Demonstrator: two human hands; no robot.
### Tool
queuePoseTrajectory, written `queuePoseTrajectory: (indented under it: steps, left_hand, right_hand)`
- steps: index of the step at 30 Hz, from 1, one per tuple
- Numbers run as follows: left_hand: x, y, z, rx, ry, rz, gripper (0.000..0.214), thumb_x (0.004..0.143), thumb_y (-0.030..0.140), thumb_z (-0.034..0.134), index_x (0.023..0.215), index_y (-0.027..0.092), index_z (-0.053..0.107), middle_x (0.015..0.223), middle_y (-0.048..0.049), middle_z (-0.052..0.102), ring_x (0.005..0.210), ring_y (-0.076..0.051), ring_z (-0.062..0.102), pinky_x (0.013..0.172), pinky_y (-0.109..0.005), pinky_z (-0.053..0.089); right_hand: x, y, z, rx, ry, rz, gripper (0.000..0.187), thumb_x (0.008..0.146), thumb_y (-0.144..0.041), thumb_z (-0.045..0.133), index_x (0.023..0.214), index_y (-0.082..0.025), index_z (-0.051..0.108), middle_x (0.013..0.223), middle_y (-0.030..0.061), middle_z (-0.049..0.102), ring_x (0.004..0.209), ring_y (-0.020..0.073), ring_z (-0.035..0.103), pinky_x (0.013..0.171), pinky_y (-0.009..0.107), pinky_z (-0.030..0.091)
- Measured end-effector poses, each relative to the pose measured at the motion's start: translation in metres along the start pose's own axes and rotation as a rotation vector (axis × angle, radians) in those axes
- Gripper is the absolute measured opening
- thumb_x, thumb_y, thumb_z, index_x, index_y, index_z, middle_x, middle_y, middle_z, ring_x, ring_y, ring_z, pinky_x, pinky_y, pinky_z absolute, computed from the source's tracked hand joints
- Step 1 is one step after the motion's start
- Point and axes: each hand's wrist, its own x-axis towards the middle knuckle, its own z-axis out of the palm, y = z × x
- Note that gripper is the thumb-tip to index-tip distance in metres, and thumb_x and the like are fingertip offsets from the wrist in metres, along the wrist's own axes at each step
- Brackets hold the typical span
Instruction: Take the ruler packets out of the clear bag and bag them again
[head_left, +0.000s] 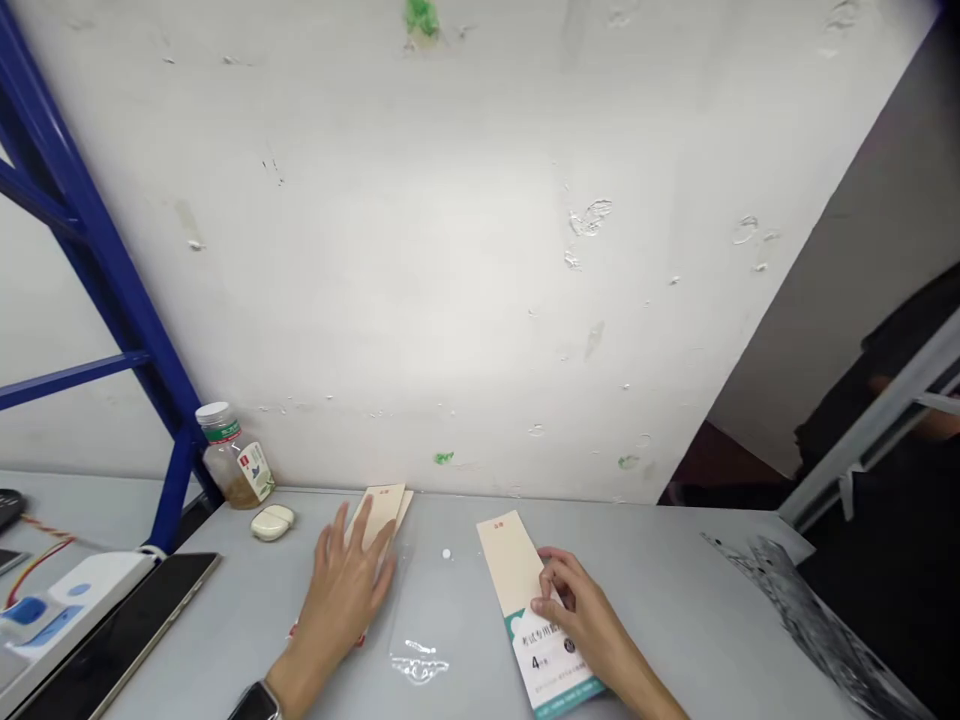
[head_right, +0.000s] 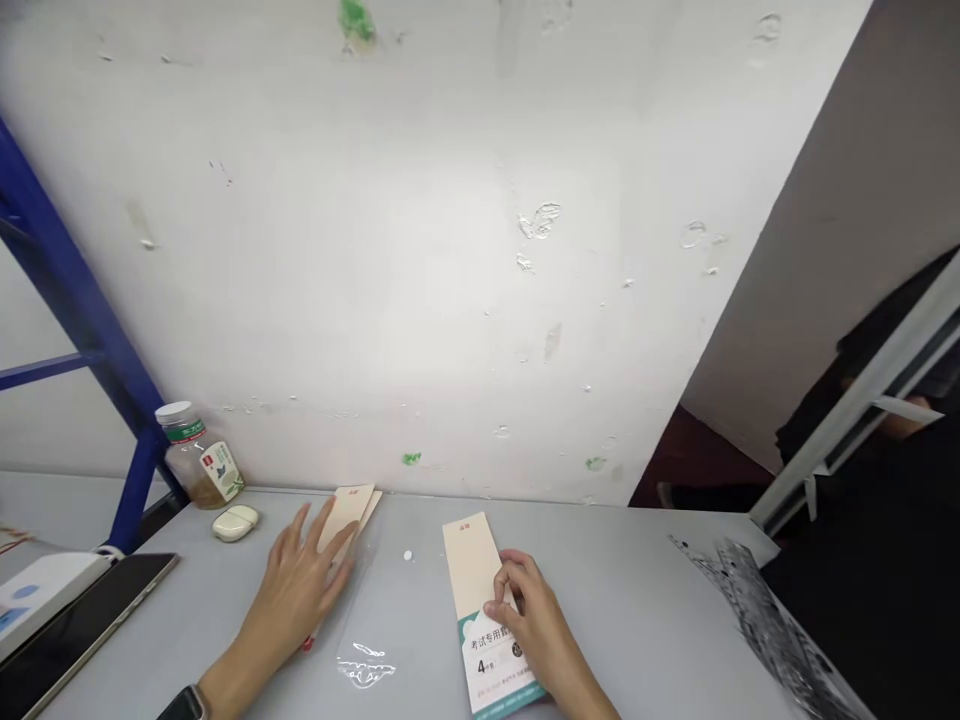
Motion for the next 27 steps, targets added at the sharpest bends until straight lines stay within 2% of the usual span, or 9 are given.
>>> queuePoseTrajectory:
  steps: [2,4,7,10,13,15,19,23,27]
  left_hand:
    - [0.0,0.011,-0.001,-0.067,-0.012,0.176,0.037,0.091,0.026,0.046,0.125,0.026,0.061,0.144,-0.0094,0.05,0.136,-0.035,0.037,0.106,-0.052,0.033]
    - [-0.001,0.026,0.0,-0.153,-0.097,0.315,0.037,0.092,0.024,0.043,0.125,0.027,0.059,0.134,-0.0077,0.059,0.125,-0.031,0.05,0.103,-0.047,0.038]
    - [-0.002,0.049,0.005,-0.225,-0.2,0.376,0.037,0.093,0.017,0.038,0.122,0.024,0.06,0.126,-0.0097,0.063,0.11,-0.03,0.058,0.094,-0.046,0.043]
    - [0.002,0.06,0.015,-0.305,-0.212,0.338,0.039,0.091,0.009,0.035,0.117,0.023,0.06,0.125,-0.0097,0.061,0.108,-0.029,0.056,0.091,-0.043,0.044]
    - [0.008,0.06,0.024,-0.36,-0.19,0.255,0.032,0.095,0.014,0.034,0.111,0.023,0.06,0.113,-0.0085,0.061,0.103,-0.026,0.056,0.086,-0.04,0.046]
    - [0.01,0.059,0.028,-0.375,-0.175,0.205,0.028,0.097,0.018,0.033,0.106,0.022,0.059,0.106,-0.0074,0.059,0.099,-0.025,0.056,0.082,-0.038,0.047]
    - [0.005,0.056,0.028,-0.415,-0.164,0.168,0.025,0.099,0.024,0.034,0.093,0.024,0.058,0.096,-0.0031,0.059,0.092,-0.022,0.057,0.078,-0.035,0.046]
    - [-0.001,0.057,0.017,-0.47,-0.155,0.114,0.023,0.1,0.029,0.034,0.095,0.025,0.055,0.094,-0.0018,0.062,0.087,-0.021,0.059,0.075,-0.034,0.045]
    - [-0.003,0.066,0.003,-0.526,-0.194,0.072,0.022,0.101,0.033,0.034,0.094,0.024,0.053,0.091,-0.0018,0.064,0.083,-0.022,0.062,0.072,-0.034,0.044]
  right_hand:
    - [0.002,0.004,0.001,0.035,-0.002,-0.014,0.01,0.074,-0.03,0.06,0.07,-0.024,0.053,0.116,0.0019,0.06,0.069,0.0146,0.055,0.06,0.029,0.048]
    - [0.005,0.008,0.001,0.075,-0.007,-0.015,0.01,0.074,-0.028,0.062,0.082,-0.026,0.055,0.088,-0.0019,0.062,0.065,0.0141,0.053,0.06,0.028,0.047]
    - [0.009,0.008,-0.002,0.205,-0.033,0.002,0.035,0.073,-0.035,0.07,0.101,-0.028,0.051,0.064,-0.0075,0.055,0.061,0.0162,0.056,0.059,0.029,0.046]
    - [0.011,0.0,-0.008,0.398,-0.115,0.038,0.053,0.073,-0.044,0.073,0.117,-0.027,0.047,0.071,-0.0043,0.065,0.07,0.0213,0.066,0.067,0.034,0.05]
    - [0.015,-0.009,-0.01,0.467,-0.172,0.029,0.056,0.074,-0.046,0.073,0.12,-0.024,0.049,0.077,-0.0011,0.07,0.081,0.0232,0.069,0.08,0.037,0.049]
    - [0.019,-0.009,-0.007,0.466,-0.177,0.021,0.058,0.073,-0.045,0.074,0.12,-0.02,0.051,0.075,-0.0007,0.07,0.079,0.0227,0.069,0.081,0.037,0.049]
    - [0.026,0.003,0.003,0.419,-0.099,0.024,0.076,0.072,-0.043,0.074,0.135,-0.019,0.039,0.071,-0.0024,0.067,0.075,0.0229,0.068,0.071,0.034,0.05]
    - [0.024,0.015,0.006,0.385,-0.085,0.056,0.092,0.071,-0.045,0.072,0.145,-0.02,0.024,0.065,-0.0066,0.059,0.052,0.0183,0.061,0.046,0.029,0.046]
    - [0.017,0.015,0.007,0.36,-0.154,0.088,0.073,0.071,-0.043,0.072,0.134,-0.023,0.04,0.066,-0.0076,0.056,0.035,0.0108,0.05,0.031,0.022,0.032]
